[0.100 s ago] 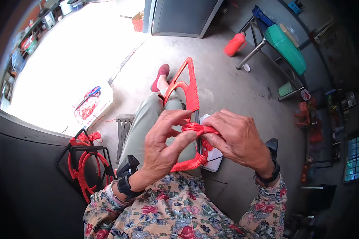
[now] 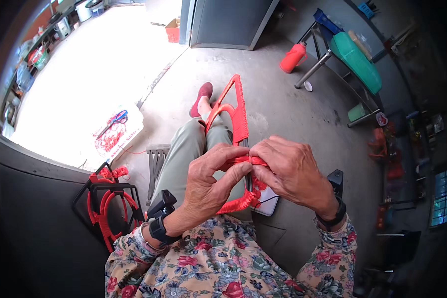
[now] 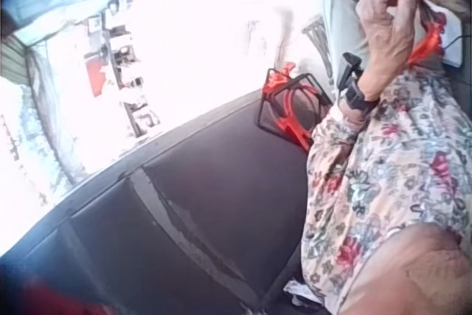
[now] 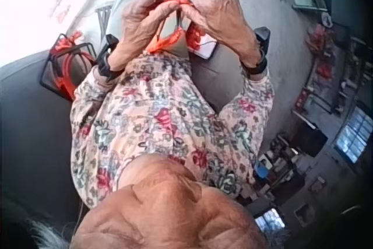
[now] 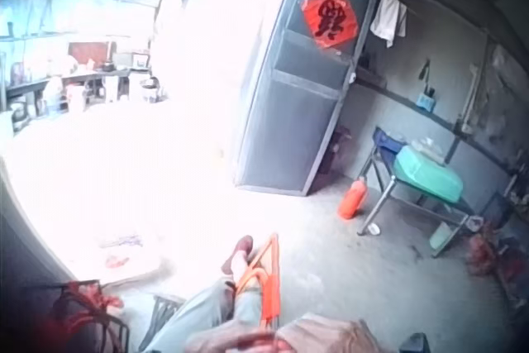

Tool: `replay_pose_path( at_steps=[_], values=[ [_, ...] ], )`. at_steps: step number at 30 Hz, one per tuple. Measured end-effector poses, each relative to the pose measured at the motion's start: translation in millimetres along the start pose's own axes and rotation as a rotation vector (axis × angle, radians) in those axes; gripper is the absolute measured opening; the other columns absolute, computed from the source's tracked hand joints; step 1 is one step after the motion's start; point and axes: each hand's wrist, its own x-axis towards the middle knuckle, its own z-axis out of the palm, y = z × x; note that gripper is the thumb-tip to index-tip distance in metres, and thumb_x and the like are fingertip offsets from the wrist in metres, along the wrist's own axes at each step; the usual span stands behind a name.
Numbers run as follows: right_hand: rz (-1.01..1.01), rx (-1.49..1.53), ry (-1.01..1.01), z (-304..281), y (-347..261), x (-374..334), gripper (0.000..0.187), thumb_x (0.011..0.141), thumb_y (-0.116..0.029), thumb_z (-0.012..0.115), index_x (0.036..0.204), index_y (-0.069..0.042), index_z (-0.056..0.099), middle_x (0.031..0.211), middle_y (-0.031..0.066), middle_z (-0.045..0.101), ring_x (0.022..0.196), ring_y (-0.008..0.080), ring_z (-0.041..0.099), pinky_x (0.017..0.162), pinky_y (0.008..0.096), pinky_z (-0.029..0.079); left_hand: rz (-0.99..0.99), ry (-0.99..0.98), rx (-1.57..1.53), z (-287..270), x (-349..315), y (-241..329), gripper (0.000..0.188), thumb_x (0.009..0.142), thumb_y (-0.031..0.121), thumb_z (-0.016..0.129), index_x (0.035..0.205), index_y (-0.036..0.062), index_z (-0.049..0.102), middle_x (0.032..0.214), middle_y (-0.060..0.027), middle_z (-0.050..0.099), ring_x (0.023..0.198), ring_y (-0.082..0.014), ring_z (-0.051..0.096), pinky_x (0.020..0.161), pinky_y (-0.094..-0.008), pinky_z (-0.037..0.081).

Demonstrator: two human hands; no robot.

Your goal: The person is wrapping a red string around a red plastic frame.

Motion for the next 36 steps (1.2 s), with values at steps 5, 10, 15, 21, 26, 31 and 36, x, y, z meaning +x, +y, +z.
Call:
replay_pose_path(
  at_steps=[5, 10, 15, 21, 26, 31, 36],
  values=[
    [-0.042, 0.082, 0.409, 17.4, 6.4, -0.5, 0.023, 0.078, -0.013, 0.07, 0.096, -0.005, 0.058, 0.083, 0.0085, 0.057, 0.075, 0.0273, 0.056, 0.064, 0.0373, 0.046, -0.187, 0.033, -0.025, -7.0, -0.1, -5.8, 0.014, 0.086, 0.009, 0.066, 0.096, -0.0006, 0.067, 0.075, -0.0022, 0.064, 0.066, -0.0088, 0.059, 0.057, -0.0217, 0.046],
    [0.031, 0.381, 0.362, 52.6, 8.5, -53.0, 0.023, 0.072, 0.0, 0.072, 0.093, -0.002, 0.063, 0.085, 0.0084, 0.059, 0.068, 0.0223, 0.056, 0.064, 0.0328, 0.046, -0.45, 0.148, -0.316, -5.6, -24.2, -17.4, 0.017, 0.088, 0.012, 0.066, 0.095, -0.0029, 0.065, 0.075, -0.0035, 0.064, 0.061, -0.0064, 0.057, 0.051, -0.0195, 0.045],
    [0.131, 0.531, 0.493, 90.3, 4.0, -53.3, 0.034, 0.07, 0.005, 0.072, 0.102, -0.002, 0.063, 0.086, 0.0085, 0.058, 0.077, 0.0211, 0.059, 0.07, 0.0319, 0.048, -0.592, 0.076, -0.356, 5.1, -31.7, -20.8, 0.015, 0.087, 0.014, 0.068, 0.091, -0.0006, 0.066, 0.072, -0.0017, 0.063, 0.058, -0.005, 0.052, 0.051, -0.0185, 0.041],
    [0.029, 0.257, 0.388, 82.4, 12.8, -53.0, 0.034, 0.072, 0.001, 0.072, 0.105, -0.003, 0.064, 0.087, 0.0094, 0.057, 0.082, 0.0232, 0.058, 0.069, 0.0307, 0.047, -0.682, -0.073, -0.337, 2.7, -24.1, -10.6, 0.014, 0.09, 0.014, 0.063, 0.091, -0.0004, 0.064, 0.068, -0.0009, 0.06, 0.053, -0.0038, 0.049, 0.047, -0.0179, 0.038],
    [0.244, 0.622, 0.507, 37.3, 30.4, -65.5, 0.022, 0.087, -0.018, 0.067, 0.102, -0.002, 0.065, 0.091, 0.0044, 0.057, 0.087, 0.0152, 0.056, 0.079, 0.0278, 0.045, -0.519, -0.089, -0.382, 1.7, -31.4, -8.3, 0.024, 0.092, 0.02, 0.061, 0.102, -0.0025, 0.062, 0.084, -0.0078, 0.066, 0.076, -0.0123, 0.062, 0.071, -0.0239, 0.049],
    [0.016, 1.673, 0.459, -21.5, -5.8, -78.2, 0.025, 0.099, -0.031, 0.045, 0.095, -0.006, 0.048, 0.069, 0.0042, 0.049, 0.062, 0.0165, 0.053, 0.064, 0.0355, 0.051, -0.708, -0.352, -0.556, -11.4, -37.1, -11.1, 0.026, 0.084, 0.017, 0.07, 0.1, -0.0026, 0.063, 0.09, -0.0082, 0.066, 0.084, -0.0163, 0.064, 0.08, -0.0282, 0.05],
    [0.381, 1.462, 0.36, -75.5, -22.2, -139.1, 0.03, 0.091, -0.03, 0.062, 0.098, -0.006, 0.045, 0.058, 0.0002, 0.039, 0.039, 0.0043, 0.027, 0.031, 0.0229, 0.025, -0.728, -0.305, -0.697, -13.5, -32.7, -3.4, 0.03, 0.081, 0.016, 0.073, 0.104, -0.0004, 0.061, 0.085, -0.0059, 0.064, 0.078, -0.0137, 0.062, 0.072, -0.0249, 0.05]
  ],
)
